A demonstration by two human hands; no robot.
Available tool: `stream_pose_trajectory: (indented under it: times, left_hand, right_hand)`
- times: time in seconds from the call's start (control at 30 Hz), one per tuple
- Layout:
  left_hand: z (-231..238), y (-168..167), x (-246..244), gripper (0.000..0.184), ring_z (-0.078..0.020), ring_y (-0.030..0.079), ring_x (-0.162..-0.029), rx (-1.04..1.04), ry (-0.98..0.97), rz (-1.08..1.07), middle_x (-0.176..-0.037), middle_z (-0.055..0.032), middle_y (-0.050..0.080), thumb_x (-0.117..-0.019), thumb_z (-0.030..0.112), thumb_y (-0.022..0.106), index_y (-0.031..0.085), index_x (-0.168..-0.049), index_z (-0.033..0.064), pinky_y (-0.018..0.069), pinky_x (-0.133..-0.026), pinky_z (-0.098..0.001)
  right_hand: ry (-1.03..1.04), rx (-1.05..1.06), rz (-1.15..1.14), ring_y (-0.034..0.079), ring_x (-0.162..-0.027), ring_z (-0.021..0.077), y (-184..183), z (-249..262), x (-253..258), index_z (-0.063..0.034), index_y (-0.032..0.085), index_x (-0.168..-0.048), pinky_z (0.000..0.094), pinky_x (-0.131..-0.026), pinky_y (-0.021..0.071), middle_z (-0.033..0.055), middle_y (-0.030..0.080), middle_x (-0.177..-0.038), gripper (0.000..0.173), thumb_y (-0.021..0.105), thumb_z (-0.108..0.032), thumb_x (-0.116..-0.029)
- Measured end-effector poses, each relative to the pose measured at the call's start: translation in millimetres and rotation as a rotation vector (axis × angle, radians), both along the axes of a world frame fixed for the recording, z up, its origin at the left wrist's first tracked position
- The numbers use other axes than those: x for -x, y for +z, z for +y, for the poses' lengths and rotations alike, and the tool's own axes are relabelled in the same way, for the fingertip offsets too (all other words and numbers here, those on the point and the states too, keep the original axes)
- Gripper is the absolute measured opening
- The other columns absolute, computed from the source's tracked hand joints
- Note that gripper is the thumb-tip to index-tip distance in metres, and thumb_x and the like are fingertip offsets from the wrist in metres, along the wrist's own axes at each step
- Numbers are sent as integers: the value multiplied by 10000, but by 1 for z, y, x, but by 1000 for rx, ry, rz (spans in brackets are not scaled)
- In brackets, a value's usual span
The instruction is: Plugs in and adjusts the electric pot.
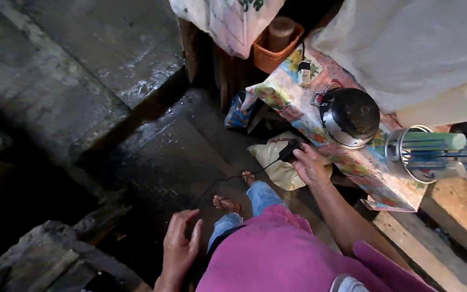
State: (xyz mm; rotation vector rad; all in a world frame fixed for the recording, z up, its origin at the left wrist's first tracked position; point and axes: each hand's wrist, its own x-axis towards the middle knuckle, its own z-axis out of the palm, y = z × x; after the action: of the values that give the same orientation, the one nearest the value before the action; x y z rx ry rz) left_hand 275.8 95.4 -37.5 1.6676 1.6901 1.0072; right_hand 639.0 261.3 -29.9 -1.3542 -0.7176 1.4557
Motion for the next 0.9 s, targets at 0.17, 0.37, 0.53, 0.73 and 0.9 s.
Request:
stream_pose_trajectory:
  times: [0.17,0.37,0.53,0.73,0.9]
  left_hand:
    - [27,7,10,295,-170,667,-969,7,-18,80,-1055,-185,685,-968,208,620,681,-1109,-43,562,-877,-280]
    - [45,23,5,304,-204,664,-957,117,69,151,-1048,-253,662,-962,159,649,647,-1099,-113,567,-860,-298]
    - [109,25,-44,283,-191,674,-987,228,19,125,-1055,-244,674,-953,139,664,662,-1082,-113,569,-892,-304]
    - [250,-4,-120,254,-95,656,-962,102,-280,73,-1038,-100,680,-997,275,626,683,-1113,56,557,-864,-231]
    - [336,-4,-170,210,-99,652,-978,49,-430,-9,-1084,-96,656,-1015,220,625,652,-1170,81,562,-864,-229]
  right_hand:
    - [7,32,38,692,-983,197,-9,11,-16,-4,531,-1292,392,-891,596,113,676,-1157,367,591,-21,-930]
    - [111,84,114,681,-998,187,-29,52,-25,12,546,-1271,383,-900,588,100,676,-1136,427,677,-100,-880]
    - [264,26,103,677,-1018,135,-41,91,-41,19,584,-1261,332,-908,579,62,694,-1133,440,723,-125,-869]
    - [321,-117,-61,676,-1048,106,-36,132,-82,55,568,-1309,306,-923,588,67,681,-1208,507,752,-161,-889]
    - [171,-170,-246,676,-1081,120,-25,156,-104,85,573,-1304,290,-920,607,107,642,-1243,492,749,-144,-905]
